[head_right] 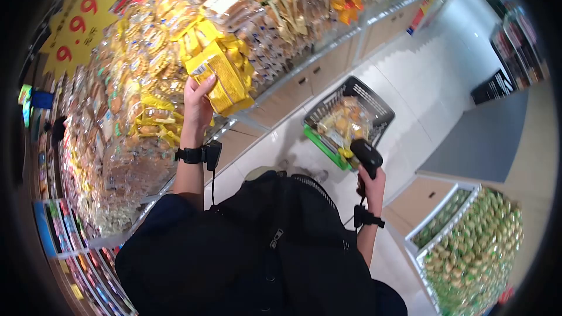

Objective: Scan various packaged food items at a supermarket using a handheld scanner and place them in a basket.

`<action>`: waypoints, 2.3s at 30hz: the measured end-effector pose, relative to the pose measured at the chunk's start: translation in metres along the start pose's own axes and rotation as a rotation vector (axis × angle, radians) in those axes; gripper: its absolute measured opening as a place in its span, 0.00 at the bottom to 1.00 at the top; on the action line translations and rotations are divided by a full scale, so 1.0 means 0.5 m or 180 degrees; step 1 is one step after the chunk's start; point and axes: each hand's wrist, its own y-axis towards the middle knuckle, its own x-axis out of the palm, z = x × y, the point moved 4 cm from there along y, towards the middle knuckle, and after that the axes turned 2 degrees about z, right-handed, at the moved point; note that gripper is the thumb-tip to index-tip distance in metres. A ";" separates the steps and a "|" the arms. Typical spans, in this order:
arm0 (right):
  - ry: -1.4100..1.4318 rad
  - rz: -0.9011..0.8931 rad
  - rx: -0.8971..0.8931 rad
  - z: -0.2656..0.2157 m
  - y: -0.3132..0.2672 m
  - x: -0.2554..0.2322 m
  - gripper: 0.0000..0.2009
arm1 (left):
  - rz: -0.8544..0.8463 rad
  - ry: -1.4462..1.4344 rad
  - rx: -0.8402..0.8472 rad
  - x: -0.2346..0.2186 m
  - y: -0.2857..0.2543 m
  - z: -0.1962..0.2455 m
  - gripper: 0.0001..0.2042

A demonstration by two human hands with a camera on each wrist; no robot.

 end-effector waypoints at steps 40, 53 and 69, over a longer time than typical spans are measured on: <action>-0.0508 0.0188 -0.1016 -0.211 -0.256 0.482 0.06 | -0.1427 0.1104 -0.0156 -0.049 -0.148 -0.210 0.31; -0.0373 0.0172 -0.1125 -0.211 -0.201 0.386 0.08 | -0.1617 0.1555 0.0228 0.060 -0.132 -0.235 0.31; -0.1587 0.1411 -0.0453 -0.047 -0.125 0.039 0.18 | -0.1000 0.0621 -0.1113 0.156 -0.094 -0.407 0.34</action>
